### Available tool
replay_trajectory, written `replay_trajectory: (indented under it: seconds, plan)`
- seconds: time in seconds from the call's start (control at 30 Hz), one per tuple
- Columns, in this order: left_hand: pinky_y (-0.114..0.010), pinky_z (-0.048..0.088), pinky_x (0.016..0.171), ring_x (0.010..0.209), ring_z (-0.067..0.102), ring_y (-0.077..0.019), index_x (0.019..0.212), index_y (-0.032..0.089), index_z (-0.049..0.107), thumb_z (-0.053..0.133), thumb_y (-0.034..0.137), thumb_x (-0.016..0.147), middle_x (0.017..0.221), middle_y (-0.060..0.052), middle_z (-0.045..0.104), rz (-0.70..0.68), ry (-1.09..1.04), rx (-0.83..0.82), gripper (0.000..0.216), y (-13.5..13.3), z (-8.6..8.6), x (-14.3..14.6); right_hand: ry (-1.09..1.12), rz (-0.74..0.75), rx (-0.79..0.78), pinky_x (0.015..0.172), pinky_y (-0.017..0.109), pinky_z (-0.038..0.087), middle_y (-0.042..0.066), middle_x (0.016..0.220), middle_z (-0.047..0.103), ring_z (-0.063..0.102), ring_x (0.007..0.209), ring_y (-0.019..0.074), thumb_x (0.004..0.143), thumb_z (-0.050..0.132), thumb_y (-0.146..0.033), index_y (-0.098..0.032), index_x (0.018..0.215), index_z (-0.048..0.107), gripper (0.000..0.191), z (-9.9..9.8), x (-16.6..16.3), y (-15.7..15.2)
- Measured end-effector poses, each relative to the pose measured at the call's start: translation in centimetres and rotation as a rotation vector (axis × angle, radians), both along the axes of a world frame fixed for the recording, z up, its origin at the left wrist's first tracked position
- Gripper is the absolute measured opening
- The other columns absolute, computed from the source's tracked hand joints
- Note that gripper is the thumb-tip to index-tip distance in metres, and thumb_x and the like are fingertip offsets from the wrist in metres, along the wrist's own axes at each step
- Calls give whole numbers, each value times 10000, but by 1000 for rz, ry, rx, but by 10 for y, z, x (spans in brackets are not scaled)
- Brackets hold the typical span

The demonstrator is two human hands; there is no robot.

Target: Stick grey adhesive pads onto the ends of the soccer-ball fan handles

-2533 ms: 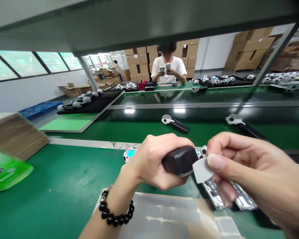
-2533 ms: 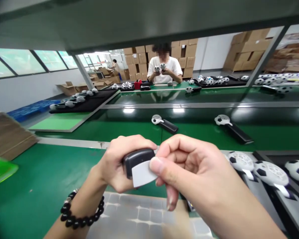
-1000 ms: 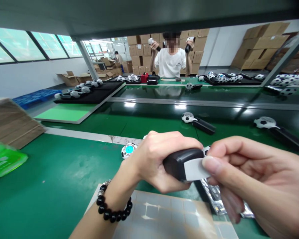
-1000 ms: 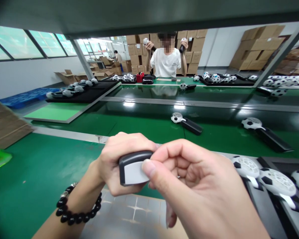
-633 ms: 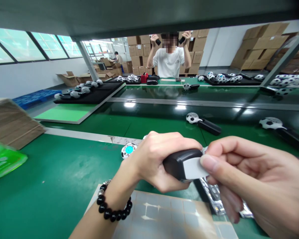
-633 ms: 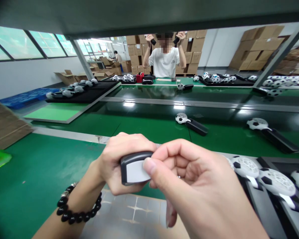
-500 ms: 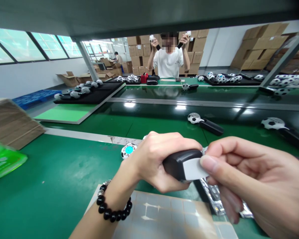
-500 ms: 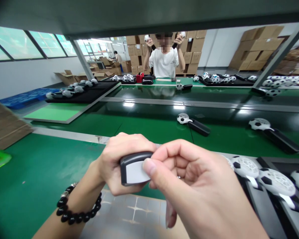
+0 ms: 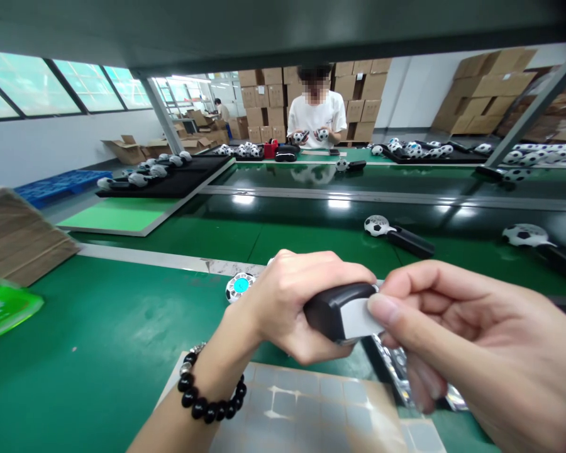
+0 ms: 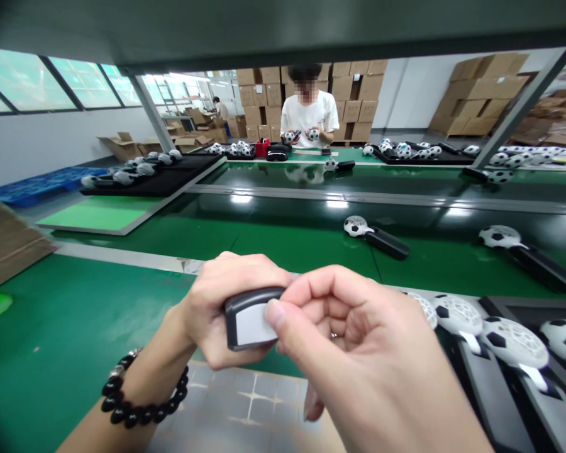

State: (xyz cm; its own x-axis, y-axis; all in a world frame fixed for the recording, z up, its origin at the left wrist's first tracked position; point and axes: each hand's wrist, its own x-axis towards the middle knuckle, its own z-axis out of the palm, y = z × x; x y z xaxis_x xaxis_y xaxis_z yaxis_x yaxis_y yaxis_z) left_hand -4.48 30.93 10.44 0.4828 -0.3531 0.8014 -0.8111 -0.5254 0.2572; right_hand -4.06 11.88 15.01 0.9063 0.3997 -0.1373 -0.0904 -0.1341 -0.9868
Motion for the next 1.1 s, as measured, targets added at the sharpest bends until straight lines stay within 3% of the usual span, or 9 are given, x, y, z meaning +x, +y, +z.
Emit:
replay_trajectory:
  seconds: [0.1,0.2,0.37,0.5,0.63,0.77,0.87,1.0,1.1]
  plan:
    - [-239,574,582,813,728,-194,1315,190,589,658,211,725,1062,-93,746,-42,16,-81,594,1,-6,2,-335,-93,-122,401,186,430,-41,539,615,541,445,109,840,725,-495,-270,774,694,237,-9,5,1]
    - [-234,599,590,870,733,-195,1582,321,296,736,172,735,1447,-136,590,-118,103,-259,966,-1,-14,3,-522,-135,-159,429,223,362,-36,564,608,502,458,114,921,637,-556,-264,863,663,299,-19,15,4]
    - [-253,576,523,610,649,-81,1605,433,152,644,176,804,1631,-135,383,-228,162,-340,975,-2,-22,1,-269,398,138,461,167,390,-45,683,594,512,534,87,948,647,-542,-306,1127,742,311,-25,18,13]
    - [-219,551,508,610,656,-90,1624,288,203,690,167,775,1556,-190,482,-172,126,-241,986,7,-22,10,-285,517,98,471,200,469,-31,644,582,542,471,95,1051,382,-590,-208,1198,722,532,-40,40,19]
    - [-255,603,709,818,724,-173,1395,158,573,662,377,882,1233,-149,726,-25,-31,28,564,19,-14,50,-452,221,-377,780,339,595,57,865,717,716,806,200,1081,399,-433,-140,1098,712,430,-67,125,5]
    - [-487,509,1082,1229,655,-306,1238,185,668,689,293,899,1245,-133,734,326,131,514,357,22,-12,104,-424,-112,-727,1103,574,447,127,1448,551,536,1319,319,976,682,-311,-180,1318,609,373,-87,214,-40]
    - [-532,528,1067,1301,618,-356,1157,151,713,740,80,813,1314,-162,701,422,303,682,352,29,-25,127,-326,-210,-885,1067,581,482,124,1419,568,566,1280,324,963,706,-307,-172,1314,609,388,-96,243,-68]
    - [-408,642,834,1072,743,-305,1029,129,748,779,130,822,1164,-140,762,481,481,789,209,37,-41,124,-250,-184,-918,879,436,594,86,1156,681,684,1005,231,984,683,-340,-147,1166,657,267,-98,241,-75]
    - [-472,564,1033,1272,638,-363,1336,120,628,757,134,841,1425,-224,604,526,514,749,512,20,-37,100,-234,-93,-833,598,283,560,51,884,685,658,693,152,1011,630,-410,-113,1064,660,303,-84,211,-64]
